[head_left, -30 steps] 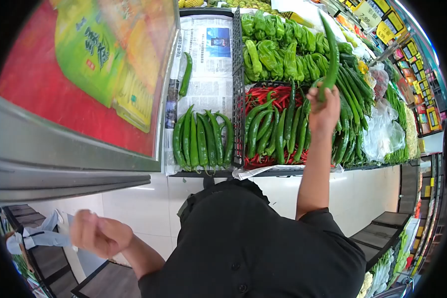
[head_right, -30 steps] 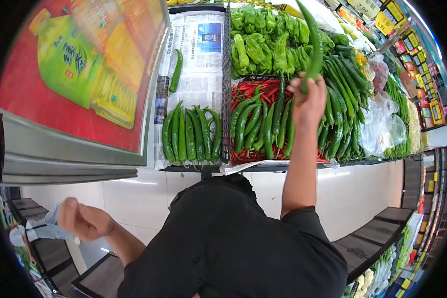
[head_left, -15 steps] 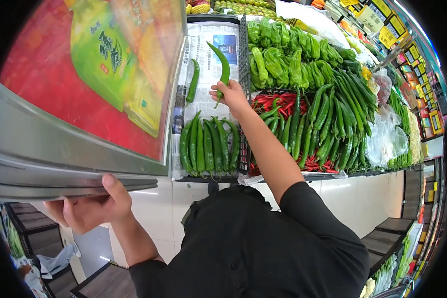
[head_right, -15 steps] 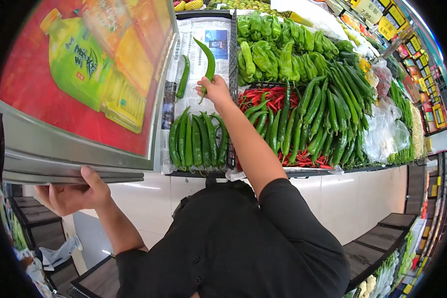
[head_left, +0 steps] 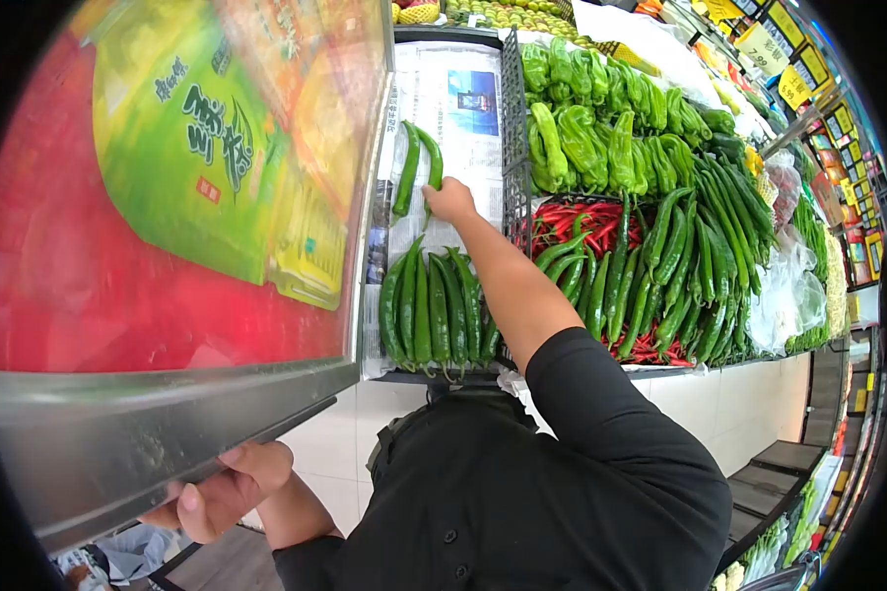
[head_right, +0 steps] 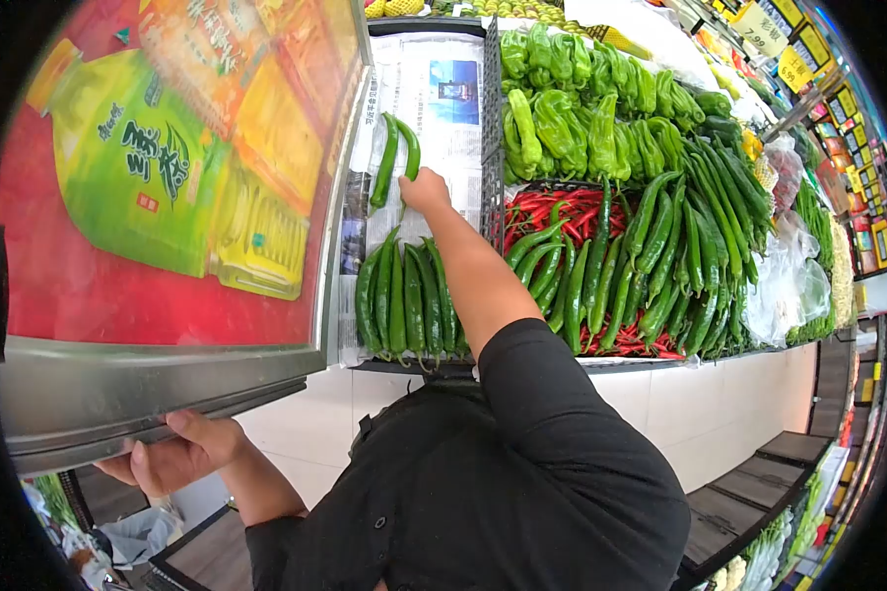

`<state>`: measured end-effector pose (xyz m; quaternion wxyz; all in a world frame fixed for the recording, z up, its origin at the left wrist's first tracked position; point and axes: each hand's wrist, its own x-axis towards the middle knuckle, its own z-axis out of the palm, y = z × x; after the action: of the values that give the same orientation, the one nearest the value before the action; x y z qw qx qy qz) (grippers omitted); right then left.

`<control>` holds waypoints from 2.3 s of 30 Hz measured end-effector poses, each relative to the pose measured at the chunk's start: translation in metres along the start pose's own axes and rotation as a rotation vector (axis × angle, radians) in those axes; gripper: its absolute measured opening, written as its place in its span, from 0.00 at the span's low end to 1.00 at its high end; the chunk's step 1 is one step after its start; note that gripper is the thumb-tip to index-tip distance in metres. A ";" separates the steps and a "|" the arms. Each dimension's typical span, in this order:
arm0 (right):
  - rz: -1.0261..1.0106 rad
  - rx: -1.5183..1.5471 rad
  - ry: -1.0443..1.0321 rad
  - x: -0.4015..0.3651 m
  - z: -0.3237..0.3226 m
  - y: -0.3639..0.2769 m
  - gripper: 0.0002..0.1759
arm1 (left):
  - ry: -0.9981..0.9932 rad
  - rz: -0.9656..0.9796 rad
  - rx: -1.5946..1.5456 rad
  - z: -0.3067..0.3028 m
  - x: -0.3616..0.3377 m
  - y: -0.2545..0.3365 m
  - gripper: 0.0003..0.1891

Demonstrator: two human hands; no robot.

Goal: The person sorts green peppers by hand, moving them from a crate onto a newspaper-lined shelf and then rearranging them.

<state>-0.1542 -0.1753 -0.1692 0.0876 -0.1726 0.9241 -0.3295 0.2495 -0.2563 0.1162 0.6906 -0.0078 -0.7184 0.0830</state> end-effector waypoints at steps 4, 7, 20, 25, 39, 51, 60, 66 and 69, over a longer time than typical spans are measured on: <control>0.090 0.073 -0.205 0.001 -0.008 -0.009 0.28 | -0.060 -0.017 -0.049 -0.004 0.000 0.002 0.15; 0.047 0.024 -0.211 0.005 -0.009 -0.014 0.28 | -0.091 -0.055 -0.099 -0.002 0.002 0.005 0.13; -0.004 0.031 -0.228 0.004 -0.014 -0.016 0.27 | -0.073 0.002 0.022 0.000 0.002 0.005 0.11; -0.010 0.015 -0.256 0.004 -0.016 -0.016 0.28 | -0.079 -0.007 0.007 -0.002 0.001 0.006 0.12; -0.355 0.215 -0.214 -0.086 -0.202 -0.025 0.28 | -0.010 -0.058 -0.013 0.002 -0.001 0.010 0.11; 0.336 -0.597 0.312 -0.212 -0.359 0.130 0.32 | 0.019 -0.068 -0.051 0.004 0.001 0.008 0.12; 0.248 -0.474 0.589 -0.193 -0.355 0.137 0.41 | 0.002 -0.091 -0.001 0.001 0.002 0.014 0.07; 0.106 -0.271 0.829 -0.199 -0.403 0.063 0.35 | -0.020 -0.091 -0.027 0.000 0.004 0.013 0.06; -0.217 0.194 0.856 -0.177 -0.381 0.016 0.36 | -0.035 -0.087 -0.005 0.000 0.004 0.013 0.06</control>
<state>-0.0999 0.1236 0.1211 -0.3219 -0.1077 0.8186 -0.4634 0.2483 -0.2428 0.1187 0.6809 0.0231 -0.7302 0.0511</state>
